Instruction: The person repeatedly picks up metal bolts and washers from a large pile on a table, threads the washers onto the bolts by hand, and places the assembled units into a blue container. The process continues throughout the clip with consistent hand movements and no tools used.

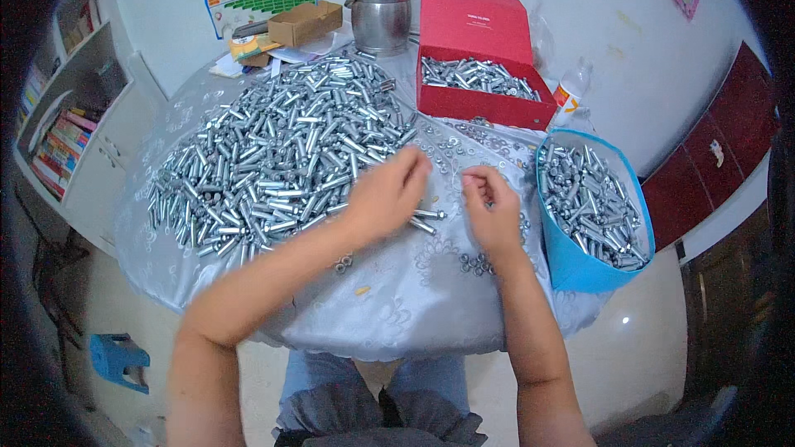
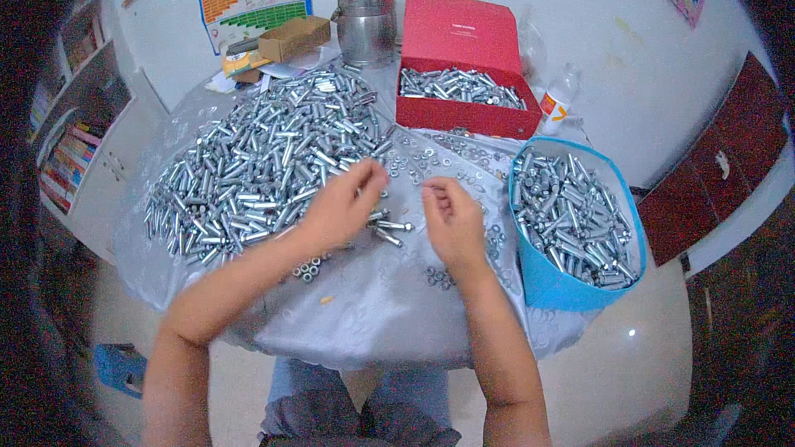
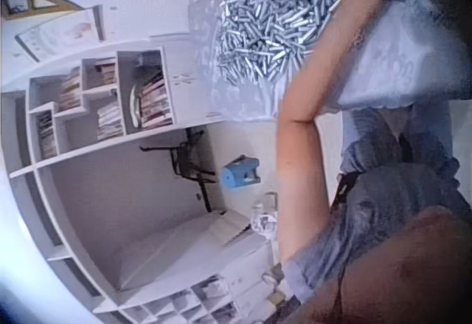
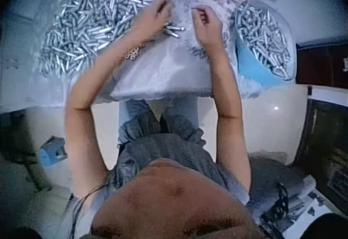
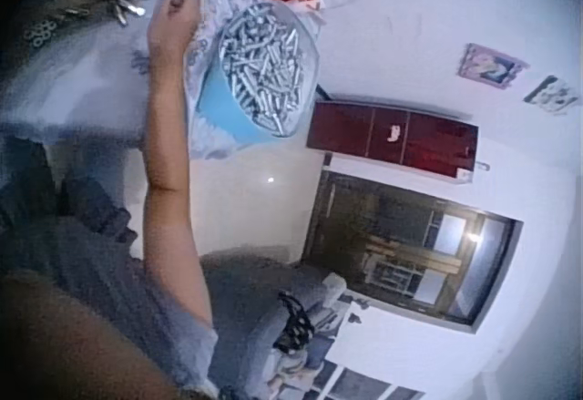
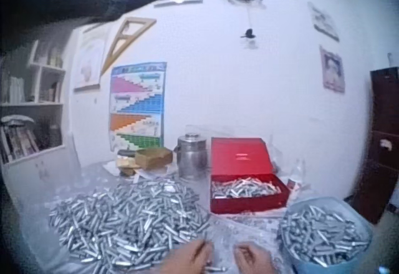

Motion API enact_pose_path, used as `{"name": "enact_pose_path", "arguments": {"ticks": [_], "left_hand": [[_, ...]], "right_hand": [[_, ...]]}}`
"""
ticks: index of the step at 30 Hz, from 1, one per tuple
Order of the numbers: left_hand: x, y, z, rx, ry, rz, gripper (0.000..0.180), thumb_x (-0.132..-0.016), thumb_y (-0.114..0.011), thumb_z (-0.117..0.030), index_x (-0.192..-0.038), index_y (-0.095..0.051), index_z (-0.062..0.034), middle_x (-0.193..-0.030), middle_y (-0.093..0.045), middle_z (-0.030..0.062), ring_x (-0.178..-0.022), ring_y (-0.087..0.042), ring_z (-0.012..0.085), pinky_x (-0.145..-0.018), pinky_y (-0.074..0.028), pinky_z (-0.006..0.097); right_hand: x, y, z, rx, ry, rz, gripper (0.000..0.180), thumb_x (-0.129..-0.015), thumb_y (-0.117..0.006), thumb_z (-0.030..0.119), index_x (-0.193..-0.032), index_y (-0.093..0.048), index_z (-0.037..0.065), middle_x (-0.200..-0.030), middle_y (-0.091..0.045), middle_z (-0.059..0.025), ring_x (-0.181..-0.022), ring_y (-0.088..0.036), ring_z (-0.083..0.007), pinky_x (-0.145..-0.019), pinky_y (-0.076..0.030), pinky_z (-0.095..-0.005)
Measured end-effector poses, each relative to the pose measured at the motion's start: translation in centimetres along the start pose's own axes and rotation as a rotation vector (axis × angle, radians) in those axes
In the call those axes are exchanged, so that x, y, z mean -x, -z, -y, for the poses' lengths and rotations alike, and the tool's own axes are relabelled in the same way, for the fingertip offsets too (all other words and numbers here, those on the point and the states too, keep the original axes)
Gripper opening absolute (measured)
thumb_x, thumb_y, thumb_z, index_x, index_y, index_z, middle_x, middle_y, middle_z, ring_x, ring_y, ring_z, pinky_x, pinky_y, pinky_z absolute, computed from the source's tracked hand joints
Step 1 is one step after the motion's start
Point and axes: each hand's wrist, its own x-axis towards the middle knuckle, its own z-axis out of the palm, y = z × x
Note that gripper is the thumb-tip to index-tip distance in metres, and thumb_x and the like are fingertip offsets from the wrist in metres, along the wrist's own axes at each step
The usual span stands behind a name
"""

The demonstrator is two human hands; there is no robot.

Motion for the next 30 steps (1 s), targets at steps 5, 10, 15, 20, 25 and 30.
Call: {"name": "enact_pose_path", "arguments": {"ticks": [5,10,15,20,25,30], "left_hand": [[-12.5,9.3,7.4,-1.034,0.03,0.065,0.028,-0.076,-0.057,-0.03,-0.093,-0.054,-0.0085,-0.092,-0.058,0.013,-0.085,-0.055,0.0314,-0.071,-0.044,0.043],[-16.2,14.2,15.0,-0.725,0.394,-0.225,0.042,-0.069,-0.064,-0.032,-0.102,-0.054,-0.0085,-0.1,-0.058,0.0164,-0.093,-0.055,0.0312,-0.08,-0.043,0.039],[-18.9,10.8,19.4,-0.693,0.391,-0.241,0.042,-0.068,-0.06,-0.026,-0.105,-0.052,-0.0054,-0.102,-0.057,0.0178,-0.097,-0.053,0.0319,-0.083,-0.041,0.038],[-21.7,9.5,22.4,-0.651,0.368,-0.257,0.043,-0.068,-0.06,-0.019,-0.107,-0.051,-0.0051,-0.106,-0.055,0.0189,-0.099,-0.052,0.0319,-0.085,-0.041,0.038],[-24.2,9.0,23.5,-0.598,0.336,-0.013,0.054,-0.063,-0.062,-0.014,-0.114,-0.047,-0.0036,-0.112,-0.051,0.0196,-0.105,-0.049,0.0304,-0.088,-0.039,0.035],[-26.1,9.3,25.7,-0.482,0.437,0.117,0.061,-0.064,-0.06,-0.027,-0.118,-0.045,-0.0029,-0.115,-0.049,0.0219,-0.106,-0.049,0.0311,-0.089,-0.038,0.034]], "right_hand": [[0.3,-0.4,0.5,0.011,0.043,0.072,0.012,-0.077,-0.058,0.007,-0.088,-0.057,0.005,-0.074,-0.059,-0.0086,-0.06,-0.057,-0.0142,-0.051,-0.043,-0.0242],[0.2,-0.5,0.2,0.029,0.033,0.059,0.012,-0.076,-0.058,0.007,-0.088,-0.056,0.005,-0.076,-0.06,-0.0083,-0.059,-0.057,-0.0144,-0.047,-0.041,-0.0252],[-0.1,0.2,0.7,0.031,-0.024,0.094,0.012,-0.077,-0.058,0.008,-0.088,-0.057,0.006,-0.074,-0.059,-0.0074,-0.059,-0.057,-0.0146,-0.048,-0.041,-0.0253],[-0.2,0.0,0.7,0.068,-0.05,0.099,0.01,-0.077,-0.058,0.009,-0.087,-0.058,0.006,-0.072,-0.058,-0.0069,-0.058,-0.057,-0.0152,-0.05,-0.042,-0.0256],[-0.4,0.4,0.3,0.082,-0.055,0.106,0.011,-0.077,-0.059,0.009,-0.087,-0.058,0.007,-0.073,-0.058,-0.0074,-0.058,-0.057,-0.016,-0.05,-0.043,-0.0259],[-0.7,0.7,0.3,0.1,-0.039,0.123,0.012,-0.076,-0.059,0.007,-0.088,-0.058,0.006,-0.073,-0.058,-0.0081,-0.057,-0.056,-0.0169,-0.05,-0.044,-0.0264]]}}
